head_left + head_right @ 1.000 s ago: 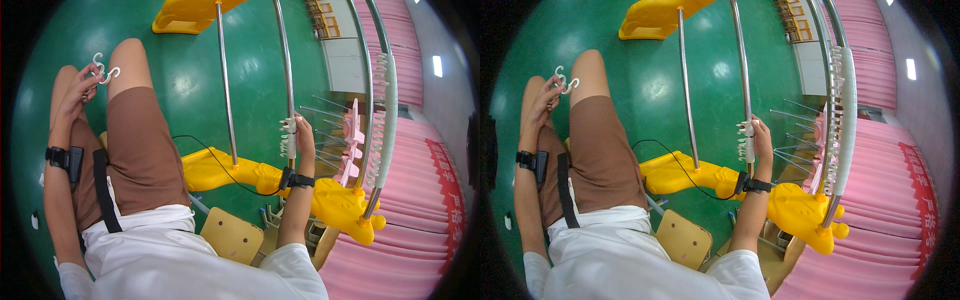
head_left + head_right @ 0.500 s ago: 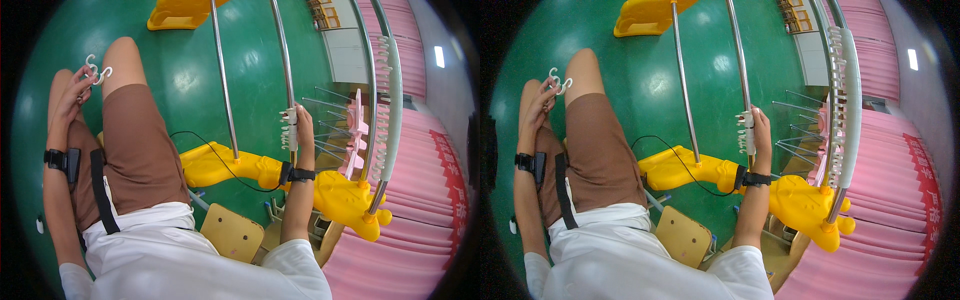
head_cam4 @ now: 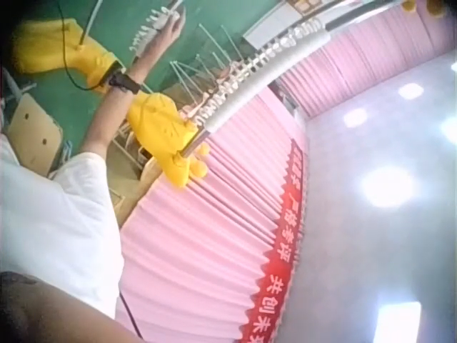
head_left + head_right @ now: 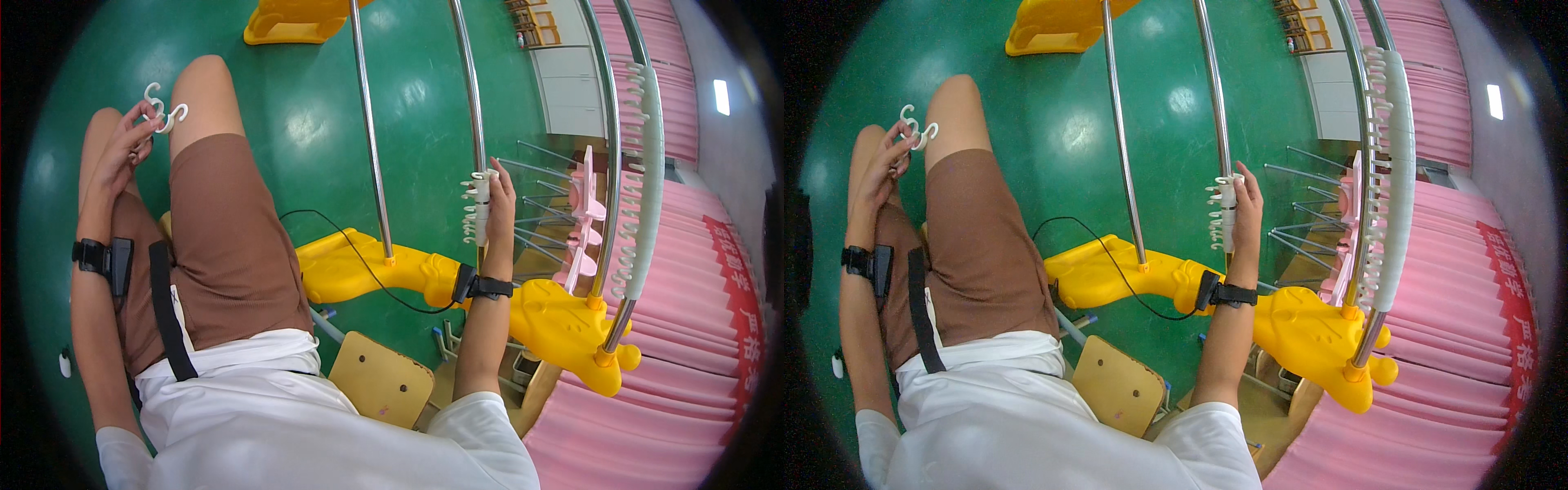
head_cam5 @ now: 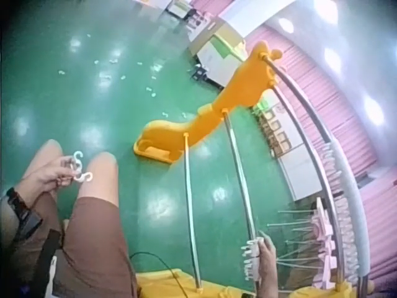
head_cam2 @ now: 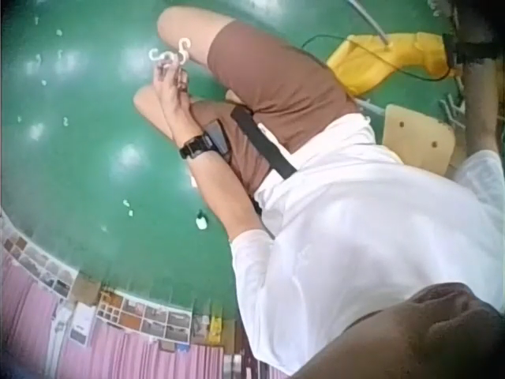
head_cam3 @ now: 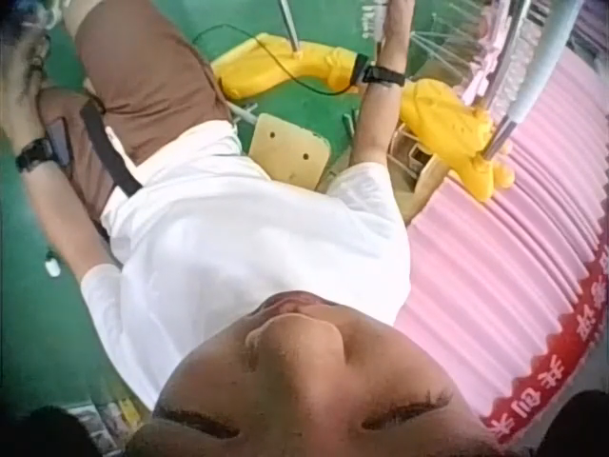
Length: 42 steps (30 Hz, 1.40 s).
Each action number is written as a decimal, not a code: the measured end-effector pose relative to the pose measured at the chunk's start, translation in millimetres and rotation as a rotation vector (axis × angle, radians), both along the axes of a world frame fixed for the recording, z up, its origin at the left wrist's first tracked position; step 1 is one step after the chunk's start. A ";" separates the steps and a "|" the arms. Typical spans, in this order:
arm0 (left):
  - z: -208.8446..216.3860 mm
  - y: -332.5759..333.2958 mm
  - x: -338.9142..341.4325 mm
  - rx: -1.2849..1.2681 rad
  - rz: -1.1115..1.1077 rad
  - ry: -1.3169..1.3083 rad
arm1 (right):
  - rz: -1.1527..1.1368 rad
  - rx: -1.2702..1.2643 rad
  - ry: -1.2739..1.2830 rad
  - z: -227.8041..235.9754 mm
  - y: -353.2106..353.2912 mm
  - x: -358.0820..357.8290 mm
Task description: Picking up S-shaped hooks from the floor and lap and placing them onto a horizontal bar on a giraffe-themed rack.
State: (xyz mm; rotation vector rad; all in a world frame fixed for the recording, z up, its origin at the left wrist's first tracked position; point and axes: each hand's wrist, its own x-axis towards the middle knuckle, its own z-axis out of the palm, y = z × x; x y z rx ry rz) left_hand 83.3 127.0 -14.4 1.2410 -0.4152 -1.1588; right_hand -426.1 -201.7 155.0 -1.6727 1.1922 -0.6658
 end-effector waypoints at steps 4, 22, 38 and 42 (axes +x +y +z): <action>1.8 0.3 -0.1 0.009 -0.008 -0.008 | -0.032 0.052 -0.059 -0.4 2.3 1.7; -3.5 0.3 0.9 0.004 -0.002 -0.009 | 0.029 0.131 0.039 2.3 -14.0 -4.1; -8.4 -1.5 3.8 0.007 -0.018 0.008 | 0.039 0.223 0.047 5.9 -15.9 -4.9; -8.1 0.2 4.1 0.015 0.000 0.000 | 0.036 0.239 0.037 5.2 -14.3 -3.7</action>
